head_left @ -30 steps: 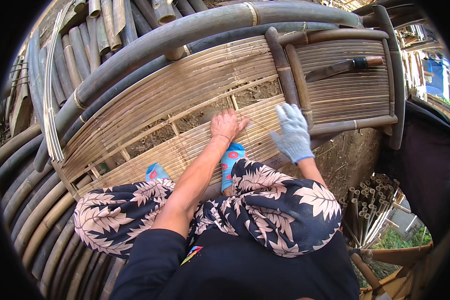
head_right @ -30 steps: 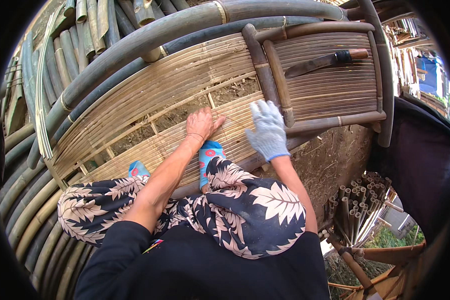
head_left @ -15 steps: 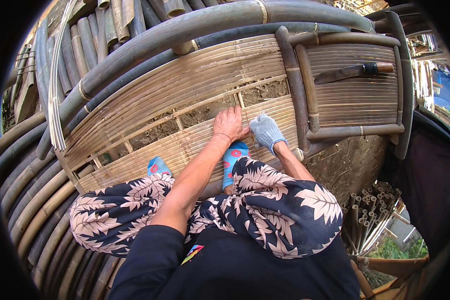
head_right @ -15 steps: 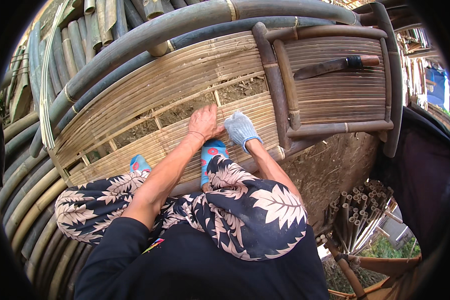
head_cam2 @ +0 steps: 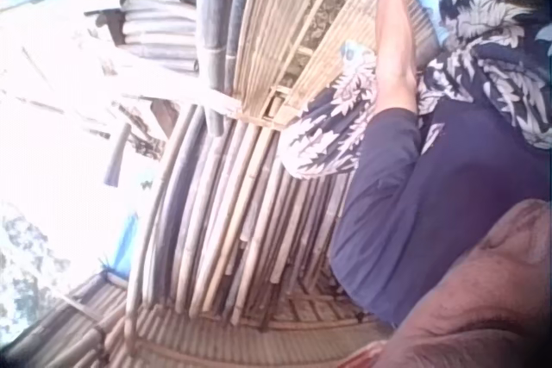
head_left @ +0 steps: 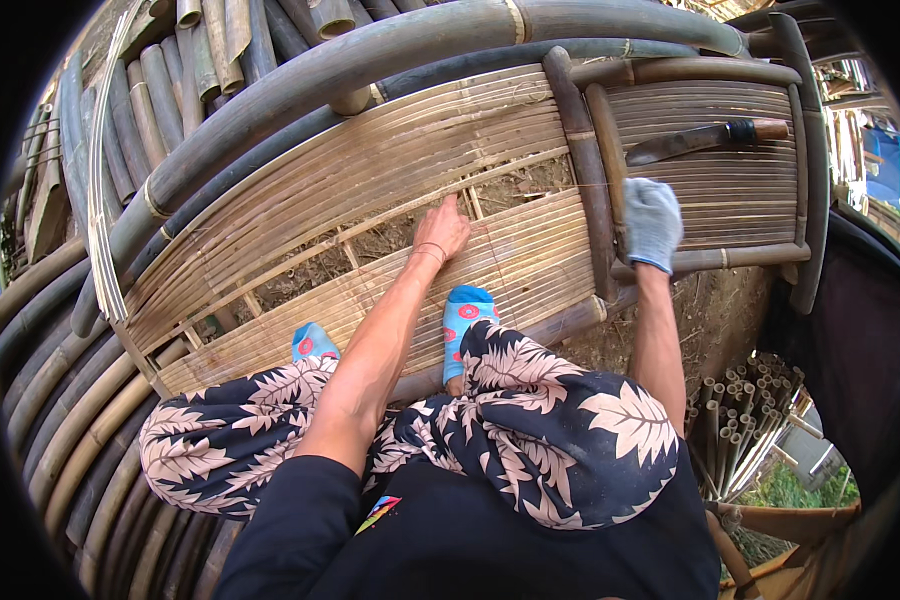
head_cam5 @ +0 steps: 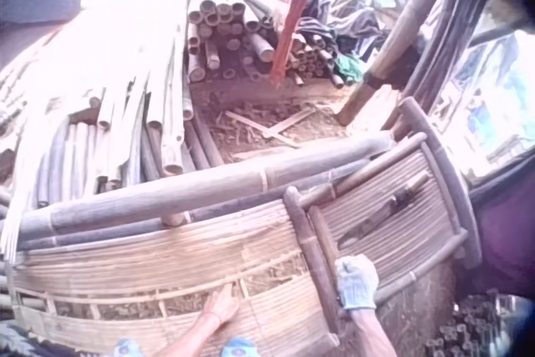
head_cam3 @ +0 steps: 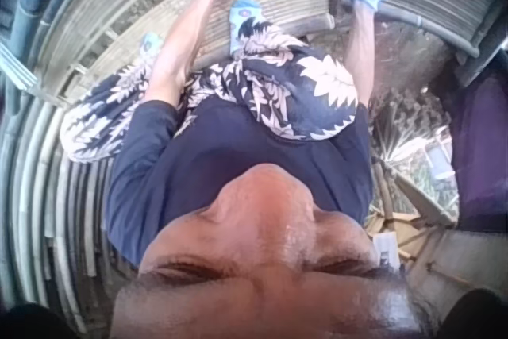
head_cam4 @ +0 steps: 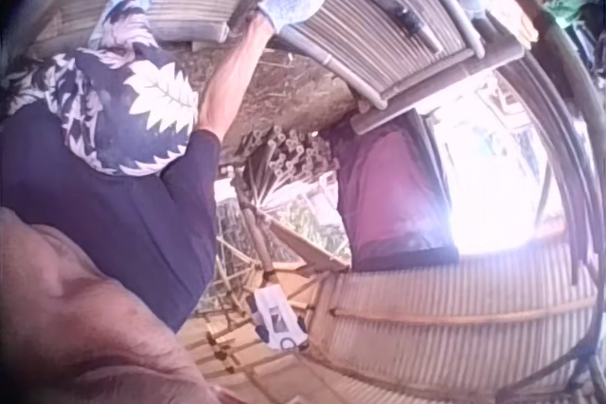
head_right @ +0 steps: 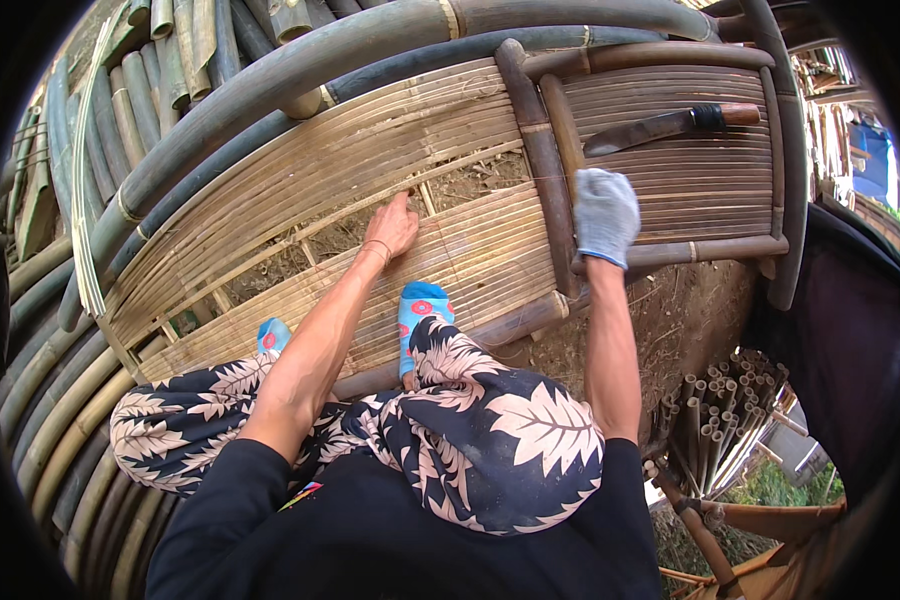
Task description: The person weaves thin bamboo strips into the seat of a bamboo bench using their hands while wearing a glove.
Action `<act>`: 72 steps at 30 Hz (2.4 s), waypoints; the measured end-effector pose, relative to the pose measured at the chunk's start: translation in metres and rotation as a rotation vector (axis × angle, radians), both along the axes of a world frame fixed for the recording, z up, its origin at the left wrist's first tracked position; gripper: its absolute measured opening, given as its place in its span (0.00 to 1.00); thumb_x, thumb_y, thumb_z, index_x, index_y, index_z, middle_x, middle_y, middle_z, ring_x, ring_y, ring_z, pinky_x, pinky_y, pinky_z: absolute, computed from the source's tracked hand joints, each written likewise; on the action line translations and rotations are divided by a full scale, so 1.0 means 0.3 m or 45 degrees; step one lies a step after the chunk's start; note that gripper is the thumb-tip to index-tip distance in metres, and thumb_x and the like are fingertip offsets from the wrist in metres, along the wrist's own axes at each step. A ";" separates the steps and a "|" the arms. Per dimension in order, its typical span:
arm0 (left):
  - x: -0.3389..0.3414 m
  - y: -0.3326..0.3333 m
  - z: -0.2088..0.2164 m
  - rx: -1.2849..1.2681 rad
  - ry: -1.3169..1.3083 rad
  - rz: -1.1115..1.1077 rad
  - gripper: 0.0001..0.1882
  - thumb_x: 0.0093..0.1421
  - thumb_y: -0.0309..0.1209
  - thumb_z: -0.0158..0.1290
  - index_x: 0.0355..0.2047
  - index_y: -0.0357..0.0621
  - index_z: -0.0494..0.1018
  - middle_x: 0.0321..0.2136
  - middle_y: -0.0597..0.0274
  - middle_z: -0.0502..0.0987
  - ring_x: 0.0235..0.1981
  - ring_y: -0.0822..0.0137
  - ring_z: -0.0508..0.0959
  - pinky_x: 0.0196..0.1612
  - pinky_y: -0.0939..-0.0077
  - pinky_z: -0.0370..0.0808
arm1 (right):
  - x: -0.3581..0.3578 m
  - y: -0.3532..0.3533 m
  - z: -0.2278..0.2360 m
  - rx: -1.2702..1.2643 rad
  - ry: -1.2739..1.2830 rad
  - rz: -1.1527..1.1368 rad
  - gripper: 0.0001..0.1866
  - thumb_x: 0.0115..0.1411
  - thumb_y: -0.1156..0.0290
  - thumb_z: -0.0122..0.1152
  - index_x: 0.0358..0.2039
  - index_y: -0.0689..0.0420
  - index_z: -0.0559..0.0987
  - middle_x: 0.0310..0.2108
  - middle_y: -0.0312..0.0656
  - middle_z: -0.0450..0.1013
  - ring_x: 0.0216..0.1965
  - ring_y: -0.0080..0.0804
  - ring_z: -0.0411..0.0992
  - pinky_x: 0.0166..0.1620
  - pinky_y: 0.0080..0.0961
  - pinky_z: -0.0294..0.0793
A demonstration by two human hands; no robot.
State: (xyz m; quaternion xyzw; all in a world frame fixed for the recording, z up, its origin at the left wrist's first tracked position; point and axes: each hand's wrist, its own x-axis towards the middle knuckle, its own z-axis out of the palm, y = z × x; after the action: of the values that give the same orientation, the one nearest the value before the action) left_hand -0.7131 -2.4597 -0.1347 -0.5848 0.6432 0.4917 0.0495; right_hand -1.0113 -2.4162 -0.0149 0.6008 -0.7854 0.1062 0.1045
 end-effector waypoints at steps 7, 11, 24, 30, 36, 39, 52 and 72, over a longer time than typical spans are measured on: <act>-0.051 0.007 0.019 0.117 -0.028 0.060 0.26 0.60 0.38 0.42 0.60 0.52 0.66 0.47 0.41 0.77 0.49 0.42 0.77 0.53 0.48 0.71 | 0.376 -0.158 -0.527 1.178 -0.377 0.690 0.12 0.52 0.66 0.56 0.29 0.59 0.84 0.33 0.55 0.78 0.35 0.52 0.78 0.38 0.43 0.76; 0.004 -0.007 -0.008 0.218 -0.040 0.113 0.21 0.59 0.41 0.45 0.50 0.50 0.76 0.44 0.43 0.79 0.47 0.44 0.78 0.52 0.51 0.73 | 0.390 -0.251 -0.494 1.500 -0.693 0.916 0.16 0.57 0.63 0.51 0.34 0.61 0.82 0.36 0.58 0.77 0.36 0.59 0.75 0.41 0.45 0.74; 0.084 0.064 -0.025 -0.123 0.701 0.211 0.13 0.66 0.39 0.48 0.39 0.43 0.76 0.35 0.55 0.76 0.41 0.58 0.76 0.48 0.66 0.71 | 0.136 -0.029 0.029 0.103 -1.492 -0.527 0.21 0.66 0.63 0.53 0.58 0.53 0.70 0.52 0.51 0.72 0.52 0.43 0.72 0.60 0.38 0.70; 0.083 0.053 -0.035 -0.074 0.665 -0.084 0.16 0.66 0.44 0.51 0.40 0.46 0.79 0.47 0.52 0.72 0.55 0.55 0.68 0.60 0.61 0.64 | 0.440 0.049 -0.177 0.285 -0.624 0.570 0.21 0.50 0.72 0.66 0.47 0.50 0.80 0.50 0.51 0.73 0.52 0.50 0.70 0.58 0.40 0.68; 0.100 0.030 -0.016 0.122 0.729 -0.049 0.16 0.64 0.45 0.54 0.39 0.47 0.79 0.50 0.53 0.72 0.57 0.56 0.68 0.62 0.63 0.63 | 0.403 0.202 -0.145 0.270 -2.063 -0.258 0.07 0.53 0.73 0.67 0.33 0.57 0.82 0.40 0.45 0.75 0.48 0.43 0.73 0.55 0.43 0.70; 0.098 0.023 -0.022 0.163 0.711 0.002 0.16 0.60 0.42 0.56 0.42 0.46 0.78 0.49 0.53 0.74 0.56 0.57 0.70 0.62 0.64 0.64 | 0.263 0.312 0.113 -0.179 -3.123 -0.514 0.07 0.61 0.73 0.53 0.25 0.56 0.71 0.25 0.39 0.67 0.36 0.35 0.73 0.56 0.49 0.69; 0.005 0.051 0.080 -0.073 0.019 -0.493 0.33 0.49 0.50 0.57 0.47 0.34 0.70 0.46 0.40 0.76 0.53 0.48 0.74 0.61 0.52 0.61 | -0.281 0.726 0.195 0.641 0.151 -0.669 0.20 0.59 0.59 0.61 0.48 0.57 0.79 0.45 0.50 0.76 0.50 0.47 0.72 0.56 0.38 0.69; 0.003 0.079 0.026 -0.012 0.043 -0.213 0.32 0.62 0.46 0.46 0.61 0.39 0.60 0.37 0.36 0.80 0.45 0.43 0.78 0.60 0.43 0.53 | -0.089 0.180 -0.095 0.470 -0.028 -0.428 0.16 0.65 0.57 0.52 0.33 0.57 0.79 0.34 0.47 0.78 0.35 0.47 0.77 0.38 0.42 0.77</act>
State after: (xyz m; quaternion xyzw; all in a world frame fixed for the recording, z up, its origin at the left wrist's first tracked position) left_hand -0.7123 -2.4360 -0.1270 -0.5210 0.6928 0.4927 0.0770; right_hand -1.0381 -2.3622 -0.0435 0.4695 -0.8815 -0.0514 0.0004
